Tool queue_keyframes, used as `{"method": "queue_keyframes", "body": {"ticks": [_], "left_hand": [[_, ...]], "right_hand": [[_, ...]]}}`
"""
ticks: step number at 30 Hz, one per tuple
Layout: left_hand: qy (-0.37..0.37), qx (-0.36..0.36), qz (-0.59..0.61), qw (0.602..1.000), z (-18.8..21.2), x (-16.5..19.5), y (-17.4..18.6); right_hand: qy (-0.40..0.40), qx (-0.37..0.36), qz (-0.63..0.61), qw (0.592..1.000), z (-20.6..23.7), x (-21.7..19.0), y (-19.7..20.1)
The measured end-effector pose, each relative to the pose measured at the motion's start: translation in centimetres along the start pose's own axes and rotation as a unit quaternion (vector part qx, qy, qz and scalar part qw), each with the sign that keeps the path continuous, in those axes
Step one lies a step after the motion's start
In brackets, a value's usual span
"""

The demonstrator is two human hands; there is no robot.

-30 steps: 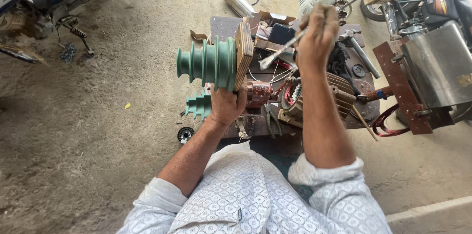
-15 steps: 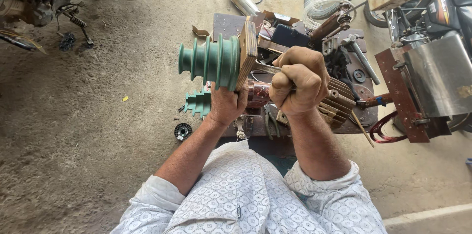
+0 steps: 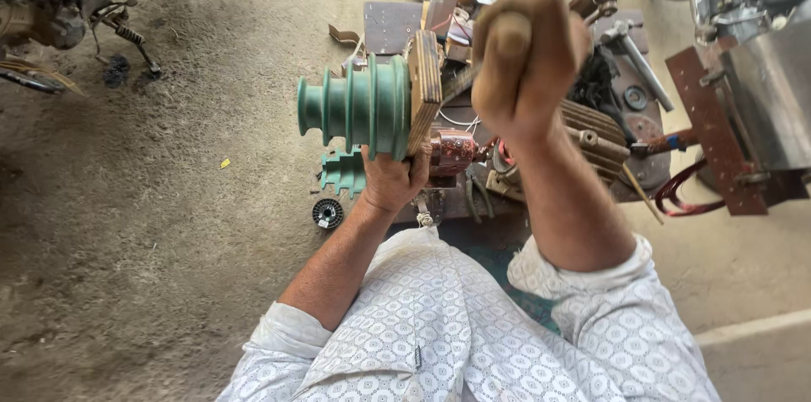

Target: The person winds copper wire onto a green motor stator using a manual winding jig. They adjust the wire, rotate the stator, and use a wooden block to press the wire into place. The person also uses a hammer to tap the wooden block and secures the wire with a small black plastic piece.

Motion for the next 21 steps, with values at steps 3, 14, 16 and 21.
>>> {"method": "queue_keyframes", "body": {"ticks": [3,14,16,21], "left_hand": [[-0.014,0.012,-0.001,1.0,0.2,-0.1,-0.1],[-0.026,-0.003,-0.026,0.999,-0.8,1.9,0.5],[-0.045,-0.001,-0.037,0.998,-0.8,2.3,0.4],[0.017,0.001,-0.017,1.0,-1.0,1.8,0.4]], "right_hand": [[-0.006,-0.083,0.164,0.983,0.8,4.1,-2.1],[0.093,-0.072,0.403,0.908,-0.3,8.4,-2.3],[-0.227,-0.009,-0.003,0.974,0.2,9.3,1.1],[0.02,0.074,0.028,0.997,0.0,-1.9,2.3]]}}
Point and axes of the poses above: each hand's wrist, its own z-axis away from the middle knuckle, its own y-axis out of the back of the hand, x = y × z, the point moved 8 cm from there along -z, towards the middle knuckle, and after that the axes turned 1 degree about x, right-handed, at the moved point
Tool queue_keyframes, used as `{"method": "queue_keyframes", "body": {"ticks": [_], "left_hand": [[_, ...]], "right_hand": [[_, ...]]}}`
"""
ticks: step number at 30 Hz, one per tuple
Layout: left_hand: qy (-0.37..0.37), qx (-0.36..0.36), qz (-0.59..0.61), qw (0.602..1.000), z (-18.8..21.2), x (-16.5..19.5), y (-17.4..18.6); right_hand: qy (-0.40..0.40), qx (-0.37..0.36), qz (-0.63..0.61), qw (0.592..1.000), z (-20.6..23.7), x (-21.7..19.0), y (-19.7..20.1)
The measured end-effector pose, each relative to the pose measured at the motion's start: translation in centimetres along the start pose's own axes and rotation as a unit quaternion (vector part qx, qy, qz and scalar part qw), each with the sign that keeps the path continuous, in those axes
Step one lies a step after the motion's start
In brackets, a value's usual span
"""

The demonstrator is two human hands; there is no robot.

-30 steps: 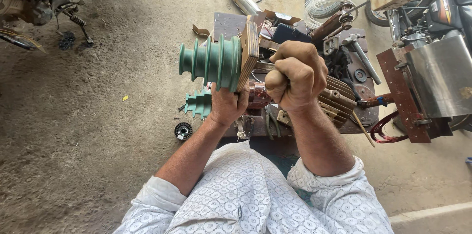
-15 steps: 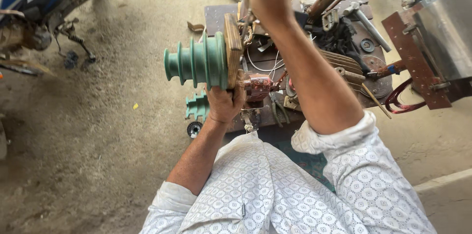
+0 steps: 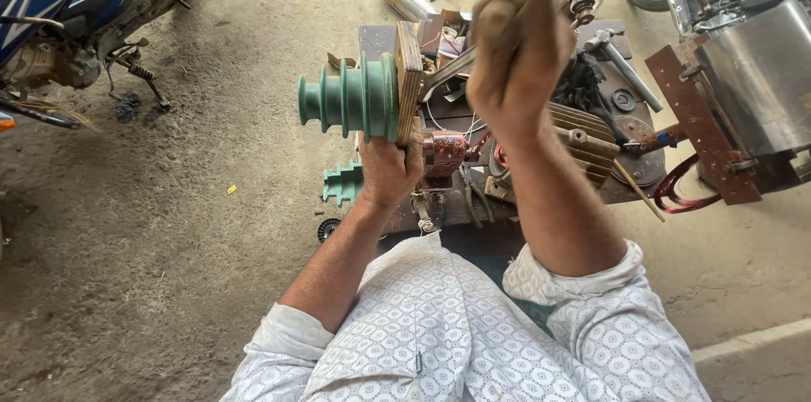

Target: The person winds copper wire onto a green motor stator using a manual winding jig. They adjust the wire, rotate the stator, and use a wooden block to press the wire into place. The person also uses a hammer to tap the wooden block and secures the wire with a small black plastic piece.

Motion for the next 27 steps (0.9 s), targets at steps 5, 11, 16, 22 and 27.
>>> {"method": "queue_keyframes", "body": {"ticks": [5,11,16,22,27], "left_hand": [[-0.048,0.023,-0.013,0.998,-0.5,1.1,0.5],[-0.012,-0.013,0.046,0.999,-0.8,-0.1,-0.4],[-0.009,-0.006,0.063,0.998,-0.7,-0.3,-0.5],[-0.024,0.007,0.059,0.998,-0.2,-0.1,-0.4],[0.018,-0.013,0.064,0.998,0.1,-1.1,-0.9]], "right_hand": [[0.021,-0.036,0.07,0.997,0.2,-3.2,-1.2],[0.034,-0.054,0.079,0.995,0.9,-3.6,-1.0],[0.023,-0.039,0.067,0.997,1.0,-1.5,-1.8],[-0.058,-0.03,-0.039,0.997,-0.5,0.6,-2.0],[-0.071,-0.077,-0.095,0.99,-1.5,1.0,-3.1]]}}
Point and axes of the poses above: each hand's wrist, its own z-axis away from the middle knuckle, its own y-axis out of the back of the hand, x = y × z, the point moved 8 cm from there along -z, towards the middle knuckle, and after that the axes turned 1 degree about x, right-handed, at the moved point
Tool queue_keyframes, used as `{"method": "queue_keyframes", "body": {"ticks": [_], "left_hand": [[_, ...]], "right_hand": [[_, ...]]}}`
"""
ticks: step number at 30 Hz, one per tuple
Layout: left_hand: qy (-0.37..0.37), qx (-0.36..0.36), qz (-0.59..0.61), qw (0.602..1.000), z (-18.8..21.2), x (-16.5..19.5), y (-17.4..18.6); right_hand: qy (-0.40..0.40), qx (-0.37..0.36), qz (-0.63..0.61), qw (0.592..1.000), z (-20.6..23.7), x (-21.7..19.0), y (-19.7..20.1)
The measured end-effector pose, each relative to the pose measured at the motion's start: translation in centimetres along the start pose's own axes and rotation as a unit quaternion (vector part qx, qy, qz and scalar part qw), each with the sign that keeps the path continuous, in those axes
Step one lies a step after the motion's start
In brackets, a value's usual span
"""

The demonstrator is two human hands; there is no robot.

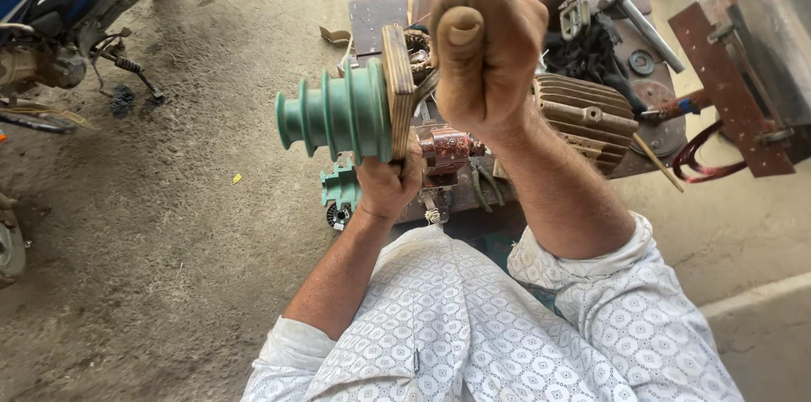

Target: The person winds copper wire onto a green motor stator using a manual winding jig. They adjust the wire, rotate the stator, and use a wooden block to press the wire into place. The person also uses a hammer to tap the wooden block and secures the wire with a small black plastic piece.

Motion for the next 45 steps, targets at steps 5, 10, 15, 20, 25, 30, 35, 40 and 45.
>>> {"method": "queue_keyframes", "body": {"ticks": [5,10,15,20,25,30,35,40,45], "left_hand": [[0.011,0.003,0.002,1.0,0.2,-1.0,-0.1],[0.021,-0.012,-0.005,1.0,1.1,-1.9,-0.1],[-0.022,0.026,-0.058,0.998,0.2,-1.7,0.3],[-0.088,0.031,-0.075,0.993,0.3,0.7,0.7],[-0.05,0.009,-0.078,0.996,-0.3,1.5,1.3],[0.193,-0.094,-0.013,0.977,-2.5,-2.3,0.5],[0.261,-0.092,-0.023,0.961,-3.3,-2.8,1.1],[0.156,-0.034,0.02,0.987,-3.1,-0.6,2.3],[0.139,-0.07,0.025,0.987,-3.1,-0.9,2.1]], "right_hand": [[-0.085,-0.04,-0.036,0.995,-0.1,4.3,-0.5],[-0.302,-0.077,-0.03,0.95,2.3,12.8,-2.5],[-0.567,-0.032,-0.149,0.809,6.0,21.4,-6.2],[-0.51,0.002,-0.016,0.86,4.9,22.0,-0.6],[-0.405,0.081,-0.068,0.908,6.1,13.8,8.6],[-0.303,0.013,-0.069,0.95,8.2,5.5,10.4],[-0.397,0.047,-0.048,0.915,12.7,4.8,11.5],[-0.424,0.108,-0.064,0.897,17.5,4.6,13.8],[-0.471,0.126,-0.047,0.872,20.6,3.2,12.9]]}}
Point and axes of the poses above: each hand's wrist, its own z-axis away from the middle knuckle, its own y-axis out of the back of the hand, x = y × z, the point moved 8 cm from there along -z, towards the middle knuckle, and after that the axes turned 1 degree about x, right-handed, at the moved point
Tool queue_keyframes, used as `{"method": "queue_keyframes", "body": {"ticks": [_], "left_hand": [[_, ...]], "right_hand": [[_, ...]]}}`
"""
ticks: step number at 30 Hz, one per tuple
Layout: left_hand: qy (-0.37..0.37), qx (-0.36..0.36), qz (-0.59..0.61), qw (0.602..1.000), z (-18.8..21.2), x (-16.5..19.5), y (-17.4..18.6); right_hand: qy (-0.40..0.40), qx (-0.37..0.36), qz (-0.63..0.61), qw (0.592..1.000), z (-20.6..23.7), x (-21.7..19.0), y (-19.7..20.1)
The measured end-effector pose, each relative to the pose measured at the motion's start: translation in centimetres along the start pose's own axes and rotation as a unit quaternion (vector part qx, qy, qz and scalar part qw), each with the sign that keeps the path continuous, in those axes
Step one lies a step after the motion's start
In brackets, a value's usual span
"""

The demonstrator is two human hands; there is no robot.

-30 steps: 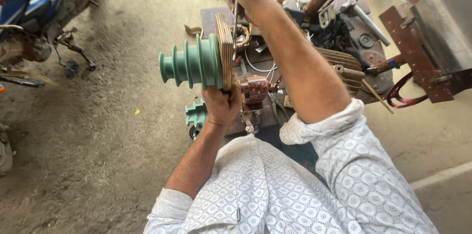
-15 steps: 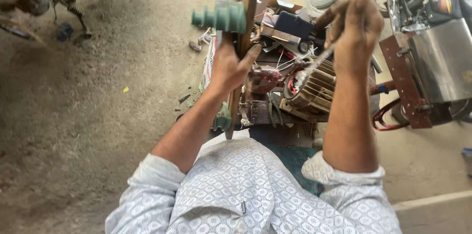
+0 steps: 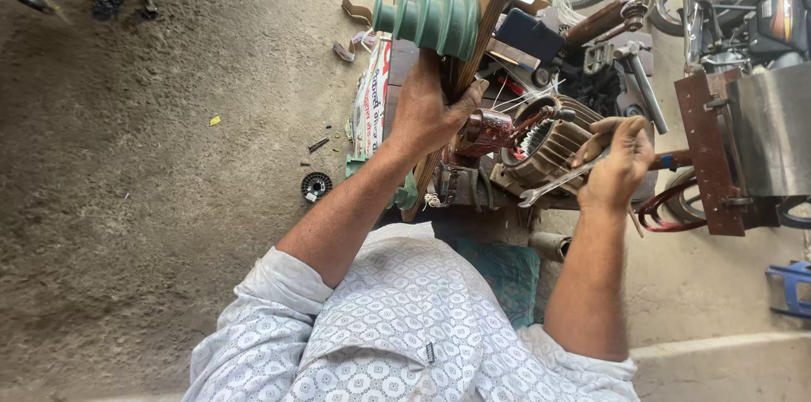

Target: The person winds copper wire onto a green motor stator using a manual winding jig. They adjust the wire, rotate the stator, and use a wooden block to press the wire into place. The person also uses a hammer to tap the wooden block and secures the wire with a small black plastic piece.

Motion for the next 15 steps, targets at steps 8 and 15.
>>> {"method": "queue_keyframes", "body": {"ticks": [8,15], "left_hand": [[-0.076,0.018,-0.032,0.996,0.6,0.2,-0.1],[-0.082,0.04,-0.107,0.99,1.0,0.3,-0.4]], "right_hand": [[0.204,0.025,0.019,0.978,3.0,-5.9,-3.0],[0.455,0.026,0.044,0.889,0.2,-14.5,-10.6]]}}
Point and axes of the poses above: each hand's wrist, its own z-axis away from the middle knuckle, its own y-axis out of the back of the hand, x = y × z, the point moved 8 cm from there along -z, towards the middle knuckle, and after that the axes turned 1 degree about x, right-handed, at the moved point
